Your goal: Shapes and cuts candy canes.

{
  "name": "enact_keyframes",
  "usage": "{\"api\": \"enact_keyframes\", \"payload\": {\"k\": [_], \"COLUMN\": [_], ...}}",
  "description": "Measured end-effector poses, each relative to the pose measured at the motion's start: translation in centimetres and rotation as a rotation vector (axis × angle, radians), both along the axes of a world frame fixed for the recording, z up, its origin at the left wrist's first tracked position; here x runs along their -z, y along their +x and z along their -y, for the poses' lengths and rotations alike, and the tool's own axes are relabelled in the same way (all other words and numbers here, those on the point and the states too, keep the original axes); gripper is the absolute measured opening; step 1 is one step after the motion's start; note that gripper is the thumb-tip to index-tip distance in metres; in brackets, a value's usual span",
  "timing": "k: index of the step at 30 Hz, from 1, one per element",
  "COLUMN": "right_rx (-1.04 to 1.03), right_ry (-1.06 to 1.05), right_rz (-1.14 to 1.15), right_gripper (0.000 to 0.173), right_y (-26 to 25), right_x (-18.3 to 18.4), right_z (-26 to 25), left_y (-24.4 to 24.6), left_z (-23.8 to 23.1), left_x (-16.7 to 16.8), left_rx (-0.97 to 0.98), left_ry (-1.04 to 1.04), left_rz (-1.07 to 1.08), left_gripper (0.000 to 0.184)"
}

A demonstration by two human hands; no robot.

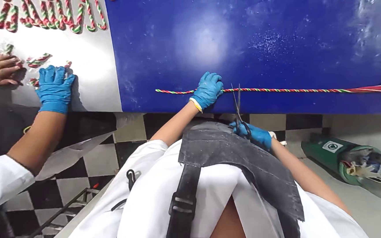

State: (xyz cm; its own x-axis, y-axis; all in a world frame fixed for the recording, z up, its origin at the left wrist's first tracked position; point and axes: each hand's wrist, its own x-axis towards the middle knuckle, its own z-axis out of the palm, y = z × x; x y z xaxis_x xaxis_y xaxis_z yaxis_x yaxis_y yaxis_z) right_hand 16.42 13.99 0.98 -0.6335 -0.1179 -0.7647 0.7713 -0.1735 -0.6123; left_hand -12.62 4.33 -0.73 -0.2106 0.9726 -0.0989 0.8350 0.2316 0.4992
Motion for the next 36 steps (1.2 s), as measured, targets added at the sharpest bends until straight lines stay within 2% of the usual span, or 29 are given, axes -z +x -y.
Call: {"api": "enact_keyframes", "payload": {"k": [3, 6, 9, 11, 13, 14, 17, 19, 20, 22, 24, 27, 29, 31, 34, 36], "right_rx": [0.138, 0.202, 0.166, 0.071, -0.058, -0.102, -0.186, -0.140, -0.100, -0.007, 0.104, 0.240, 0.239, 0.162, -0.062, -0.254], "right_ry": [0.082, 0.155, 0.201, 0.186, 0.135, 0.129, 0.122, 0.089, 0.066, 0.009, -0.041, 0.044, 0.084, 0.117, 0.191, 0.167], "right_rz": [-0.036, -0.065, -0.088, -0.097, -0.047, 0.011, 0.152, 0.177, 0.157, 0.077, 0.012, 0.023, 0.020, -0.009, -0.016, 0.050], "right_gripper": [0.035, 0.031, 0.028, 0.026, 0.041, 0.046, 0.050, 0.050, 0.051, 0.054, 0.046, 0.037, 0.035, 0.033, 0.027, 0.036], "right_y": [-3.7, -4.0, -1.5, 1.4, 5.2, 7.2, 12.0, 13.7, 13.8, 12.2, 9.4, 5.8, 5.7, 7.8, 13.3, 17.3], "right_x": [1.1, 1.6, 1.0, -0.7, -2.8, -3.5, -4.8, -4.1, -3.5, -2.4, -1.0, 0.2, 0.2, -0.2, -1.3, -3.4], "right_z": [1.7, 2.4, 1.4, -0.4, -2.6, -3.7, -6.7, -8.2, -8.8, -9.6, -9.7, -9.4, -10.2, -11.7, -14.9, -17.5], "left_y": [-0.4, -0.6, -0.5, 0.2, 1.9, 3.1, 7.3, 9.1, 9.3, 9.0, 8.7, 8.5, 8.3, 8.4, 10.0, 12.4], "left_z": [0.1, 0.3, 0.2, -0.7, -2.7, -4.1, -8.4, -10.0, -10.4, -10.5, -10.4, -10.5, -10.8, -10.9, -13.0, -15.7], "left_x": [-0.3, 0.1, -0.2, -0.8, -1.0, -1.0, -0.1, 0.7, 0.7, 0.3, -0.2, -0.7, -0.6, -0.5, -1.2, -1.4], "left_rx": [-0.001, -0.028, -0.048, -0.066, -0.048, -0.016, 0.077, 0.084, 0.075, 0.048, 0.020, -0.032, -0.072, -0.108, -0.120, -0.080], "left_ry": [-0.023, -0.035, -0.087, -0.131, -0.125, -0.109, -0.028, 0.039, 0.053, 0.059, 0.057, -0.009, -0.031, -0.050, -0.099, -0.078], "left_rz": [-0.004, -0.028, -0.047, -0.038, -0.037, -0.036, -0.027, -0.046, -0.051, -0.042, -0.051, -0.090, -0.120, -0.134, -0.120, -0.093], "left_gripper": [0.025, 0.025, 0.034, 0.054, 0.067, 0.068, 0.050, 0.029, 0.026, 0.025, 0.025, 0.025, 0.025, 0.031, 0.054, 0.063]}}
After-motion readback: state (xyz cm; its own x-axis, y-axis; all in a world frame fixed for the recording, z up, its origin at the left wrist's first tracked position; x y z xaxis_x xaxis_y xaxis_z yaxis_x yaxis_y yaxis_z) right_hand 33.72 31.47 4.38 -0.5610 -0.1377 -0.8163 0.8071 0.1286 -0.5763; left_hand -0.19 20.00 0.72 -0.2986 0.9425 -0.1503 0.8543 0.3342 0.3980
